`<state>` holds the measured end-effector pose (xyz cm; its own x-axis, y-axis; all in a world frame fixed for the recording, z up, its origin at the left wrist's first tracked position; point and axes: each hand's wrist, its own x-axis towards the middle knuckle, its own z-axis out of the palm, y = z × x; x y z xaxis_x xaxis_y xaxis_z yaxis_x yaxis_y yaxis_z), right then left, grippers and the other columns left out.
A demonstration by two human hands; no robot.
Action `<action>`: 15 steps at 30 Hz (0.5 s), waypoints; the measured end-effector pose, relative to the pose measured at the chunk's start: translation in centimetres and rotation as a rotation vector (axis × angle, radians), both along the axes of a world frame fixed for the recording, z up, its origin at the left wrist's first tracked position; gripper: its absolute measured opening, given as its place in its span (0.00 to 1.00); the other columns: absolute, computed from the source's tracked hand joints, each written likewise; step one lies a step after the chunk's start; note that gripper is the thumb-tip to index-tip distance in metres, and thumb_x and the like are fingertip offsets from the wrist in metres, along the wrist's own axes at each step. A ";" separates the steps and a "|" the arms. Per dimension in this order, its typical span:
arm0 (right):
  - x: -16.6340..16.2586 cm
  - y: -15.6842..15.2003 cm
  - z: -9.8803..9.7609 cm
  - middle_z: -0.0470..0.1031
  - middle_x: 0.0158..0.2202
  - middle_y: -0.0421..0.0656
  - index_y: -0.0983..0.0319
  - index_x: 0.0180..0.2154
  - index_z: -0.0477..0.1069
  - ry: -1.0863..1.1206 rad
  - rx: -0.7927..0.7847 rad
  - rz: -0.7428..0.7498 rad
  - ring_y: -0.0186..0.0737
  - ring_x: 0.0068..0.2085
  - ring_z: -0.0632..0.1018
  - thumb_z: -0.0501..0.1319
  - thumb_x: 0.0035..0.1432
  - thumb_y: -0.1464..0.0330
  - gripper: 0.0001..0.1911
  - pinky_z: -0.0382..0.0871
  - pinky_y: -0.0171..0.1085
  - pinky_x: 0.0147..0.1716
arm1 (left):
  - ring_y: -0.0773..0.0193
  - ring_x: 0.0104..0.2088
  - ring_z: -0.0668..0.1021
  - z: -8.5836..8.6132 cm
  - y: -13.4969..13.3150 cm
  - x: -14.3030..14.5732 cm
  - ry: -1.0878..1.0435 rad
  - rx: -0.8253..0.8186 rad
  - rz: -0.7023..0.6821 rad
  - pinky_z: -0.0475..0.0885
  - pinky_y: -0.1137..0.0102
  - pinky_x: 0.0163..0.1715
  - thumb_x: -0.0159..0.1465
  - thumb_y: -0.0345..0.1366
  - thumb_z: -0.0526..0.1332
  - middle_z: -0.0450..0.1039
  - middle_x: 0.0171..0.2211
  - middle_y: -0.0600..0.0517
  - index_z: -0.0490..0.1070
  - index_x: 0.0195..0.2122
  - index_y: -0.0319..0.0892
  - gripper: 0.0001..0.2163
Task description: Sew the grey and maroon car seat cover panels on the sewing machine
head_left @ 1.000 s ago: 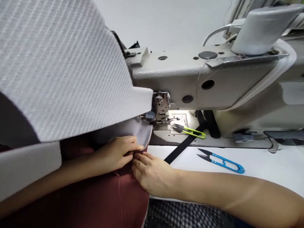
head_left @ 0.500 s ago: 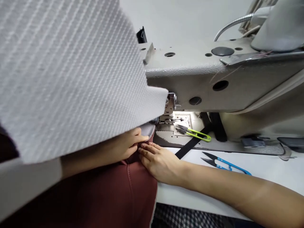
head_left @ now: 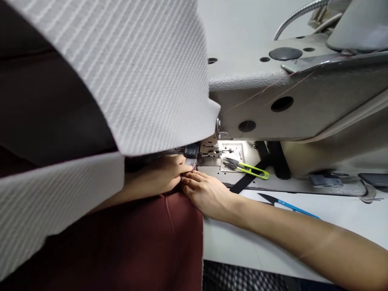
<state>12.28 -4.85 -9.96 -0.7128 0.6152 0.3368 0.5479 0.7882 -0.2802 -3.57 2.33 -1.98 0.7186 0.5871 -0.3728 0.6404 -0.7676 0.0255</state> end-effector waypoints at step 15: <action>0.6 1.7 -0.9 0.71 0.58 0.53 0.71 0.52 0.73 0.068 -0.019 -0.036 0.45 0.60 0.71 0.49 0.71 0.72 0.17 0.59 0.45 0.65 | 0.62 0.38 0.77 -1.1 1.1 0.2 -0.152 -0.017 0.067 0.69 0.67 0.46 0.64 0.31 0.53 0.76 0.36 0.49 0.76 0.41 0.43 0.12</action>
<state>12.92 -3.17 -10.87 -0.6660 0.6466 0.3720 0.5547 0.7627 -0.3325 -3.36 3.45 -3.04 0.7271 0.6299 -0.2729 0.6777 -0.7223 0.1383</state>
